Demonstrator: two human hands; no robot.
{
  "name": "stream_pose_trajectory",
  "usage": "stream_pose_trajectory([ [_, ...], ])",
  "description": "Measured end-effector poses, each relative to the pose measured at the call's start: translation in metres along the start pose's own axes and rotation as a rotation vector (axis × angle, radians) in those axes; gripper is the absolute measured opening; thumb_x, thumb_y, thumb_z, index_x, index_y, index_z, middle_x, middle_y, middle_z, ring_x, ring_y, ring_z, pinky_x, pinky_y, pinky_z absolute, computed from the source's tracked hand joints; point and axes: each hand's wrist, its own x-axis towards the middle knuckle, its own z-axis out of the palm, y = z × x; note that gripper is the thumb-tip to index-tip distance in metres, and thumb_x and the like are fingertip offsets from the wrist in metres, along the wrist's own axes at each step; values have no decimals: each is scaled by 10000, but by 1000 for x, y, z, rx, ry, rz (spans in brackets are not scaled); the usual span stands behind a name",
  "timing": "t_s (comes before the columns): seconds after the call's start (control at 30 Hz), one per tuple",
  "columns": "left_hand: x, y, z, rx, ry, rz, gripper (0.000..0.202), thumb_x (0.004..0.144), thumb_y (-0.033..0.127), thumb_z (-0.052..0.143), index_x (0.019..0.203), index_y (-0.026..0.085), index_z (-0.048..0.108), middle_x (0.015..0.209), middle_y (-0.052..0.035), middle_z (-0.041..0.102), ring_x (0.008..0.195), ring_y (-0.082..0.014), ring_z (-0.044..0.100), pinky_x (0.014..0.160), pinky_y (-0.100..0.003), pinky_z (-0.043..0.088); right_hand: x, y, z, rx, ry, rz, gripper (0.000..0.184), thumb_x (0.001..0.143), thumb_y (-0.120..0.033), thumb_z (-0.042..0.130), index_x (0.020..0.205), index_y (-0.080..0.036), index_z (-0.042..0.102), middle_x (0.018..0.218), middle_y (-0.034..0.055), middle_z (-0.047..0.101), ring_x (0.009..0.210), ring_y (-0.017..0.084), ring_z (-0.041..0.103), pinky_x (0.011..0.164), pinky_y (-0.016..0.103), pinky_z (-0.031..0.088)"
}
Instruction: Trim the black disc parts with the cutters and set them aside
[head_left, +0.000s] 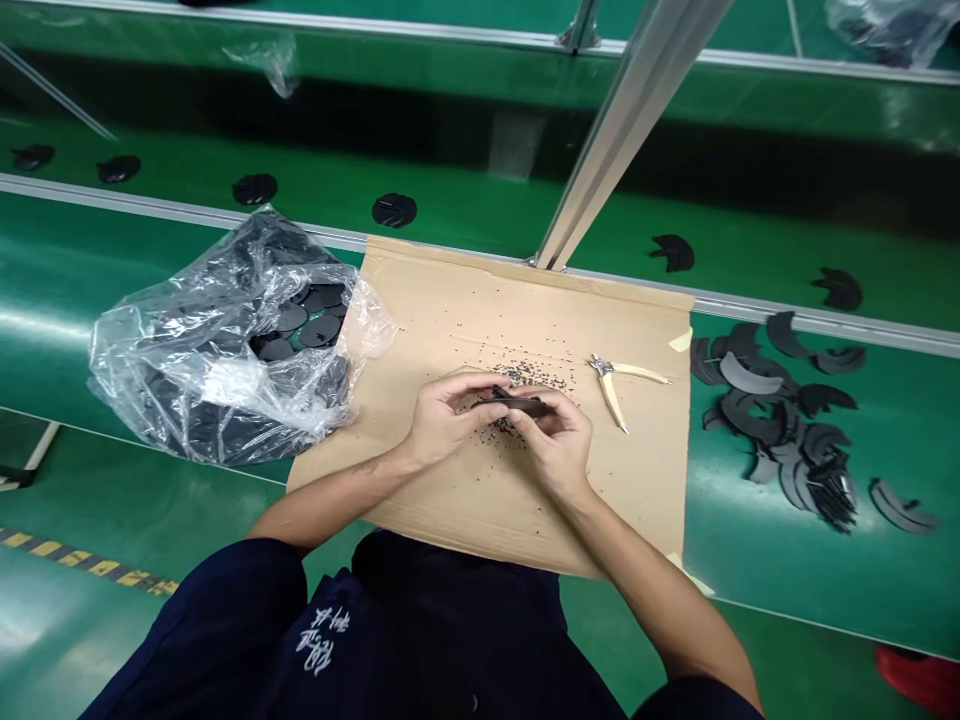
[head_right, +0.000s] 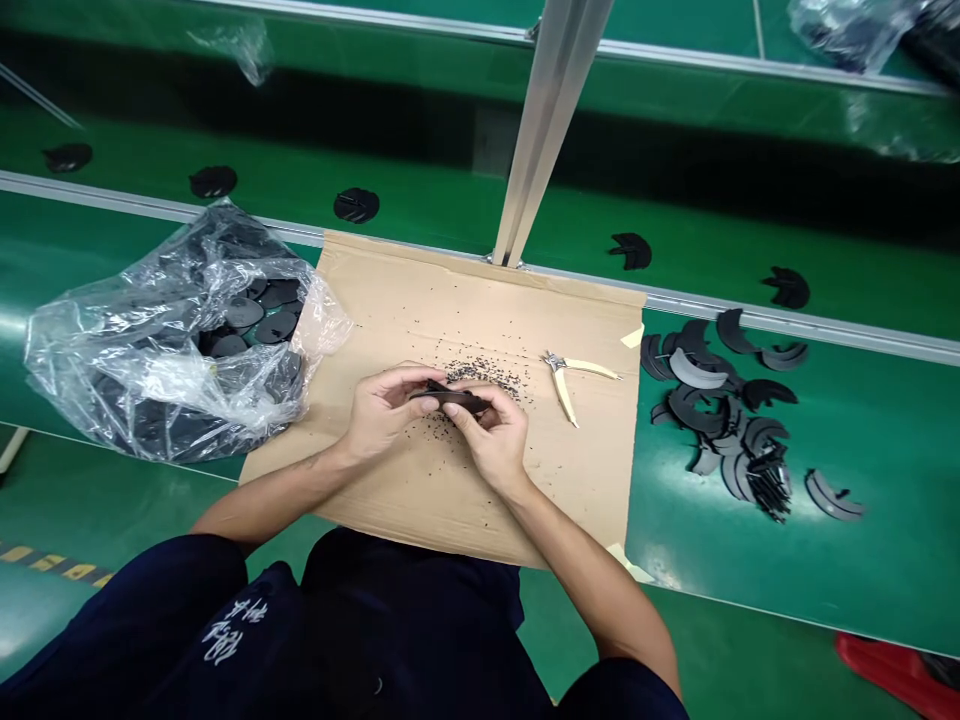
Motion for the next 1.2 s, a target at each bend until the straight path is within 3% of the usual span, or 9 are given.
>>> stream_pose_trajectory([
  [0.17,3,8,-7,221,-91,214,252,847,320,791,1067,198,780,973,-68,770,902,-148,707,823,-268,592,-2,2,1,-80,-24,-162,145,863,-362,753,858,-236,682,977,49,777,940,204,739,869,384,615],
  [0.3,6,14,-14,402,-164,399,259,891,265,744,1141,198,749,1020,-80,771,933,-152,705,837,-302,598,3,-5,-8,-324,-136,-396,116,881,-213,718,996,-230,727,1048,62,774,966,199,739,881,376,621],
  [0.37,6,16,-15,423,-170,424,274,878,264,758,1143,197,744,1006,-77,770,916,-147,705,815,-296,603,4,-9,-13,-427,-175,-481,155,901,-167,679,1033,-222,738,1044,72,776,949,199,744,843,370,635],
  [0.5,6,18,-13,373,-168,338,268,833,289,801,1077,186,758,968,-70,769,880,-138,713,788,-274,615,1,-11,-17,-494,-195,-571,199,918,-135,641,1065,-213,752,1024,85,784,910,200,755,776,354,655],
  [0.73,0,22,-16,375,-214,359,250,871,215,764,1121,208,753,1002,-72,769,932,-153,716,821,-292,615,-7,-13,-16,-468,-184,-541,164,935,-172,634,1053,-174,749,1019,104,778,894,183,754,773,328,659],
  [0.97,-3,21,-16,390,-203,462,312,816,157,811,1115,222,751,958,-45,770,899,-145,711,794,-278,610,-10,-18,-17,-464,-220,-498,159,951,-178,608,1046,-148,732,988,101,770,888,166,741,758,306,648],
  [1.2,1,19,-16,389,-259,372,188,885,210,748,1073,198,756,984,-73,775,919,-159,716,817,-305,602,-2,-15,-21,-452,-238,-489,114,937,-195,636,985,-174,737,930,86,768,823,167,736,707,302,629],
])
